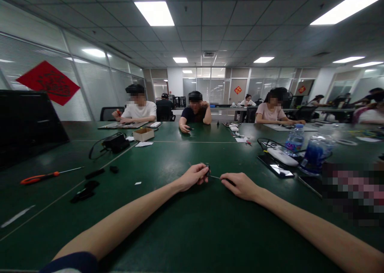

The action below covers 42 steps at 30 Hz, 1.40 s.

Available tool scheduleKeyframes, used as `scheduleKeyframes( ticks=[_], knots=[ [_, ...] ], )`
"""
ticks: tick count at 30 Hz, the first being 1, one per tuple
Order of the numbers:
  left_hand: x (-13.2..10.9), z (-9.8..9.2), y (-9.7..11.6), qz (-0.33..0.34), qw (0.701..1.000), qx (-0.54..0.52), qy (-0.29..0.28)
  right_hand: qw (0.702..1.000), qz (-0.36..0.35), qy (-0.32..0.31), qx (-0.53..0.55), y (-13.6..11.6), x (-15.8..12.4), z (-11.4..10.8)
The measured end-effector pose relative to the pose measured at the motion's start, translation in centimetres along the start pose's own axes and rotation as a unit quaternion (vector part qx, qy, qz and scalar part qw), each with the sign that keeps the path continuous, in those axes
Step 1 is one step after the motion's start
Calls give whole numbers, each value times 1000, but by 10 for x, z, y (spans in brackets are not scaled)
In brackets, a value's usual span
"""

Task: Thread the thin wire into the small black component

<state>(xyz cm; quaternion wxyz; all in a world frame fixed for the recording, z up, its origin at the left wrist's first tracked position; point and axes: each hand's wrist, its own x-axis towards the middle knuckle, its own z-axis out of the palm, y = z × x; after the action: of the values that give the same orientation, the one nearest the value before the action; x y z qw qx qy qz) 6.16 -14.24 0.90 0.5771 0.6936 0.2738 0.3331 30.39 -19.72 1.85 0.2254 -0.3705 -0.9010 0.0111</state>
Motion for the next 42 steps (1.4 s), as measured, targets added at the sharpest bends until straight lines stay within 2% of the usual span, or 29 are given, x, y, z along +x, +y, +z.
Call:
scheduleKeyframes(
  ticks=[17, 30, 42],
  knots=[
    [-1, 2, 1, -5, 1000, 11, 13, 1000, -4, 13, -3, -2, 0, -1],
    [1, -1, -3, -14, 1000, -24, -1, 996, 22, 81, -26, 2, -3, 4],
    [-3, 2, 5, -12, 1000, -18, -3, 996, 11, 80, -37, 0, -2, -1]
  ],
)
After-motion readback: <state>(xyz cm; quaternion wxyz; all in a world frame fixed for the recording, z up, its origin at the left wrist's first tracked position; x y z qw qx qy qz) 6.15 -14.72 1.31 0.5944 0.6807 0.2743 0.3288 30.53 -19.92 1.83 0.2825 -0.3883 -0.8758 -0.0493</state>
